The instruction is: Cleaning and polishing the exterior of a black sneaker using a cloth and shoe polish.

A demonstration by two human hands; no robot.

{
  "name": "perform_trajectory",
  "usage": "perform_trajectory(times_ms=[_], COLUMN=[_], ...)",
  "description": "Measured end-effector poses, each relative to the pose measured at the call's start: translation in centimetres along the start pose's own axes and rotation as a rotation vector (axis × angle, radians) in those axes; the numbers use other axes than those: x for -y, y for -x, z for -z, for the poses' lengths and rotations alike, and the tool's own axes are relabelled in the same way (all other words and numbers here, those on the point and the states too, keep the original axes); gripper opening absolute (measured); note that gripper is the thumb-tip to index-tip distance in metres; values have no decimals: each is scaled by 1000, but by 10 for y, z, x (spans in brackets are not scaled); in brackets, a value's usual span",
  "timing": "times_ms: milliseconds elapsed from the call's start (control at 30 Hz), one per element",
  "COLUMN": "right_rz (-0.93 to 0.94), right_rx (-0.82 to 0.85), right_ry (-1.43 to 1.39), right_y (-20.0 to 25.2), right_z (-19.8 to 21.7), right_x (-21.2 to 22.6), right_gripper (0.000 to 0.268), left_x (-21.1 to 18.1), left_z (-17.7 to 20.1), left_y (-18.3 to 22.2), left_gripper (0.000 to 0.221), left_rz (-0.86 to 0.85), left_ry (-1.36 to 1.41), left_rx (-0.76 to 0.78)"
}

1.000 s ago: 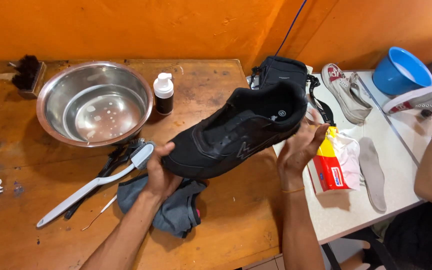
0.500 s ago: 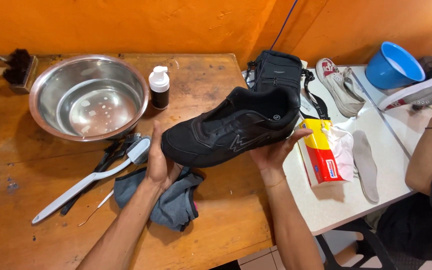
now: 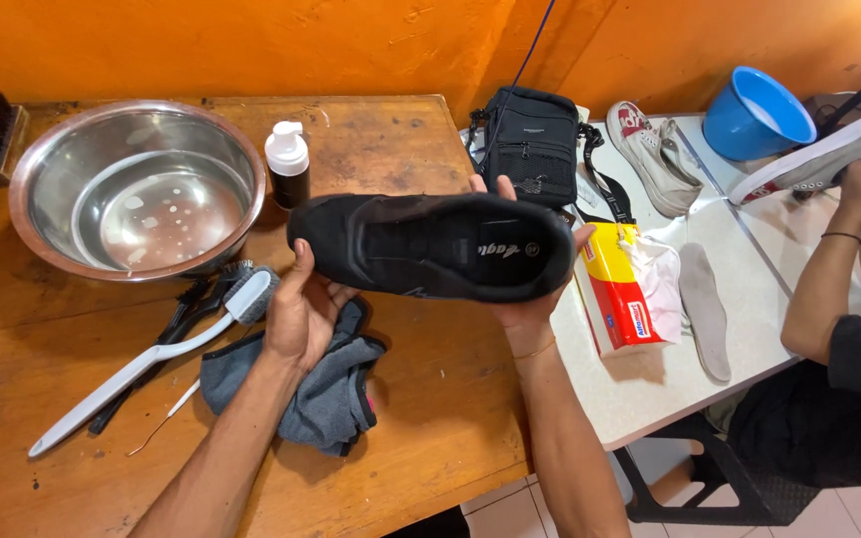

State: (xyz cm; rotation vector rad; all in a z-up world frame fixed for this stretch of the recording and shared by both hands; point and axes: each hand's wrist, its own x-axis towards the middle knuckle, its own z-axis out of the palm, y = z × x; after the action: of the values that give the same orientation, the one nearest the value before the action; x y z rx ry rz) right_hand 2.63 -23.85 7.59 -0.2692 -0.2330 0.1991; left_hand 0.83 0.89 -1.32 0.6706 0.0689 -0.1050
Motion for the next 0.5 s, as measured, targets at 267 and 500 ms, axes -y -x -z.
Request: perform_trajectory(times_ms=[267, 500], right_rz=[-91, -83], right_rx=[21, -23], right_ry=[77, 99], right_y=[4, 15], right_z=[11, 35], right_x=[7, 17], right_gripper=[116, 99], left_x=[3, -8], left_z=[-3, -23], left_y=[3, 12], left_gripper=[48, 50], left_rz=[-32, 22], left_ry=[-65, -93], left_rx=[-99, -40])
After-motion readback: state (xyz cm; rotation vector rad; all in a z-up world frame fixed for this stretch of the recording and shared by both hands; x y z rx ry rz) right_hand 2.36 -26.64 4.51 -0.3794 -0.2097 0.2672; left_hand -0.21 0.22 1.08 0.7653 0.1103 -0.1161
